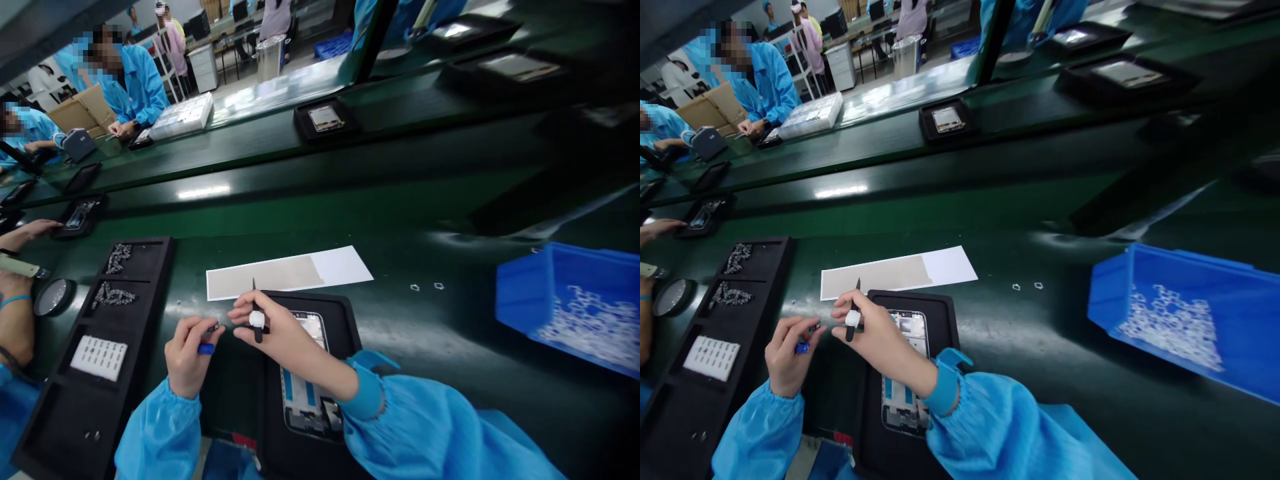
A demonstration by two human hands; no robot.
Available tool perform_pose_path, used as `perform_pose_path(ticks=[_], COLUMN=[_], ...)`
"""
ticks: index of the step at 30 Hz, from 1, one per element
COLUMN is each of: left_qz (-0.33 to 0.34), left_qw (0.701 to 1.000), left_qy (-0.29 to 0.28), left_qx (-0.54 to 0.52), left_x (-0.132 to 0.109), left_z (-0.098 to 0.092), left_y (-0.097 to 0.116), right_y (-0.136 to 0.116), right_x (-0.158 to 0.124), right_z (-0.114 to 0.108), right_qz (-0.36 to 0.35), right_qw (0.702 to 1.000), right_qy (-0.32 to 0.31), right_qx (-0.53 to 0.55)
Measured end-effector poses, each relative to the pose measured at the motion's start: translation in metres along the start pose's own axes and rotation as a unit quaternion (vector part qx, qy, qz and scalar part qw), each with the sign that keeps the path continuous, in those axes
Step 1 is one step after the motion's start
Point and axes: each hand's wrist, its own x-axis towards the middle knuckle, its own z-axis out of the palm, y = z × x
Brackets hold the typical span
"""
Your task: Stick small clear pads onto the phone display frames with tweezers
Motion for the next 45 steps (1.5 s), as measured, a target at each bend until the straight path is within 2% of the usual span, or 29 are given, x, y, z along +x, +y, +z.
perform_pose_path(ticks=[3, 6, 13, 18, 22, 25, 30, 33, 35, 36, 38, 40, 41, 43, 45], left_qz=[0.028, 0.042, 0.066, 0.063, 0.049, 0.015, -0.073, -0.096, -0.106, -0.109, -0.112, -0.109, -0.109, -0.113, -0.117], left_qw=[1.0, 0.999, 0.997, 0.998, 0.998, 0.999, 0.984, 0.975, 0.981, 0.988, 0.991, 0.961, 0.939, 0.905, 0.892], left_qy=[0.003, -0.006, -0.028, -0.029, -0.024, -0.035, -0.102, -0.122, -0.088, -0.05, 0.071, 0.214, 0.265, 0.309, 0.308], left_qx=[0.013, 0.019, 0.01, 0.002, -0.005, 0.02, 0.127, 0.159, 0.136, 0.098, -0.022, -0.14, -0.191, -0.268, -0.31], left_x=[0.0, -0.001, -0.002, -0.005, -0.005, -0.006, -0.012, -0.01, -0.004, 0.001, 0.011, 0.021, 0.026, 0.033, 0.036], left_z=[0.0, -0.001, 0.0, 0.002, 0.002, 0.004, 0.012, 0.009, 0.003, -0.001, -0.008, -0.01, -0.009, -0.004, 0.001], left_y=[0.003, 0.004, 0.007, 0.007, 0.006, -0.007, -0.045, -0.053, -0.043, -0.035, -0.012, 0.015, 0.029, 0.05, 0.064], right_y=[0.007, 0.009, 0.01, 0.012, 0.014, 0.012, 0.007, 0.006, 0.007, 0.007, 0.006, 0.005, 0.005, 0.004, 0.005], right_x=[0.007, 0.009, 0.009, 0.009, 0.008, 0.004, -0.007, -0.016, -0.021, -0.024, -0.029, -0.033, -0.035, -0.039, -0.041], right_z=[0.006, 0.007, 0.009, 0.009, 0.007, 0.001, -0.012, -0.017, -0.018, -0.017, -0.015, -0.012, -0.01, -0.007, -0.004], right_qz=[0.043, 0.054, 0.074, 0.109, 0.111, 0.108, 0.115, 0.103, 0.094, 0.09, 0.085, 0.082, 0.081, 0.08, 0.077], right_qw=[0.996, 0.994, 0.989, 0.981, 0.976, 0.965, 0.943, 0.938, 0.936, 0.935, 0.934, 0.933, 0.933, 0.934, 0.937], right_qy=[-0.034, -0.045, -0.027, -0.024, 0.006, 0.025, 0.021, 0.022, 0.025, 0.026, 0.024, 0.021, 0.02, 0.021, 0.03], right_qx=[0.065, 0.084, 0.124, 0.161, 0.188, 0.239, 0.311, 0.33, 0.337, 0.341, 0.347, 0.349, 0.35, 0.347, 0.34])
